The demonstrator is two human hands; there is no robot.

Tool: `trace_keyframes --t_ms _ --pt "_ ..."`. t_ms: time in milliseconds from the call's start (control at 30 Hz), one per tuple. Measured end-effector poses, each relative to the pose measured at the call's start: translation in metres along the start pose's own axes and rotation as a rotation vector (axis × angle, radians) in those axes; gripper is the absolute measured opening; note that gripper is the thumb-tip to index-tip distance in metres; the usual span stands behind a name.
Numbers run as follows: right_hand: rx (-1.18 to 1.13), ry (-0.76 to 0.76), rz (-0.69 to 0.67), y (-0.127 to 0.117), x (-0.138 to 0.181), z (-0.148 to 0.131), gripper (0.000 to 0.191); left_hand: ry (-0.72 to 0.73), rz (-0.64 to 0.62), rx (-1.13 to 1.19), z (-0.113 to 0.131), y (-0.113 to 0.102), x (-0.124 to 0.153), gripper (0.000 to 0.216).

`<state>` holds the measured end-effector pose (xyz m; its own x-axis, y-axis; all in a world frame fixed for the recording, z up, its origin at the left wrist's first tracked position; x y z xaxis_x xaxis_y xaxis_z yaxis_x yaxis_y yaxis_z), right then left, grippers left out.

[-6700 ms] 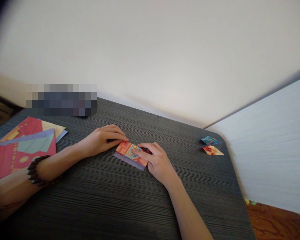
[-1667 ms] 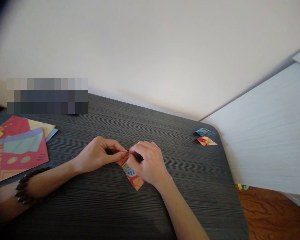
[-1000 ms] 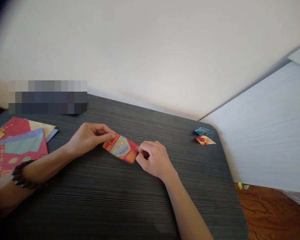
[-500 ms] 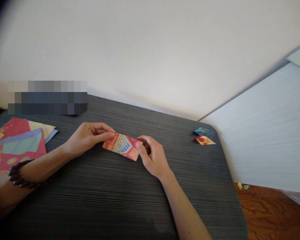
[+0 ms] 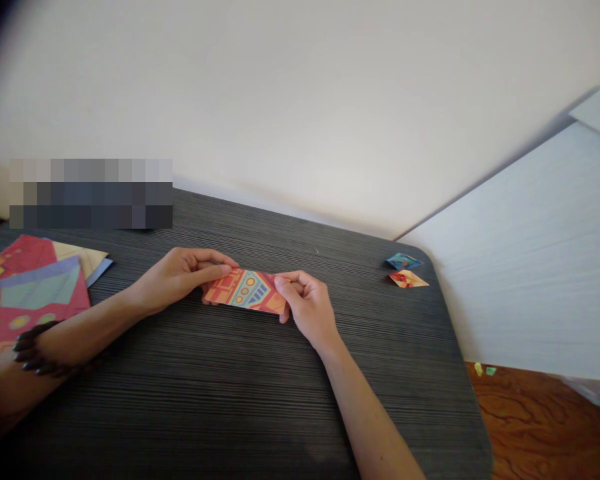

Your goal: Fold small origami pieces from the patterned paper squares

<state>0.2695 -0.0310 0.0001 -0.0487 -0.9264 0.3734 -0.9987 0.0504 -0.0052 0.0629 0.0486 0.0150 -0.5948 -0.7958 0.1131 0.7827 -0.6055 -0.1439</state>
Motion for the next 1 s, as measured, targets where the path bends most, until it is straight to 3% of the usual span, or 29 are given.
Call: trace_keyframes --t_ms 300,433,633,900,1000 --pt "0.298 -0.173 0.040 0.015 0.008 -0.001 0.022 0.146 -0.092 -0.241 0.000 0.010 0.004 0.030" --pt "0.269 -0.162 0.056 0.015 0.008 -0.002 0.021 0.144 -0.086 -0.193 0.000 0.011 0.003 0.027" --pt "0.290 -0.160 0.040 0.011 0.010 -0.009 0.036 0.096 -0.128 -0.117 -0.003 0.012 0.004 0.027" --pt "0.368 -0.250 0.041 0.013 0.008 -0.005 0.025 0.139 -0.149 -0.176 -0.004 0.011 0.003 0.026" --pt "0.425 -0.258 0.047 0.012 0.007 -0.005 0.029 0.147 -0.165 -0.180 -0.004 0.010 0.003 0.026"
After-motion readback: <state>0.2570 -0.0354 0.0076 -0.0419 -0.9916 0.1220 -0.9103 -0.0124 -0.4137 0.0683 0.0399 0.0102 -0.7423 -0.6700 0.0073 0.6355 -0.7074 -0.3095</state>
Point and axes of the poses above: each hand's wrist, its own x-axis away from the middle knuckle, its own y-axis out of the palm, z = x × y, the point moved 2 cm from there along -x, towards the middle knuckle, and after that the axes turned 10 degrees about y, right-handed, at the moved point
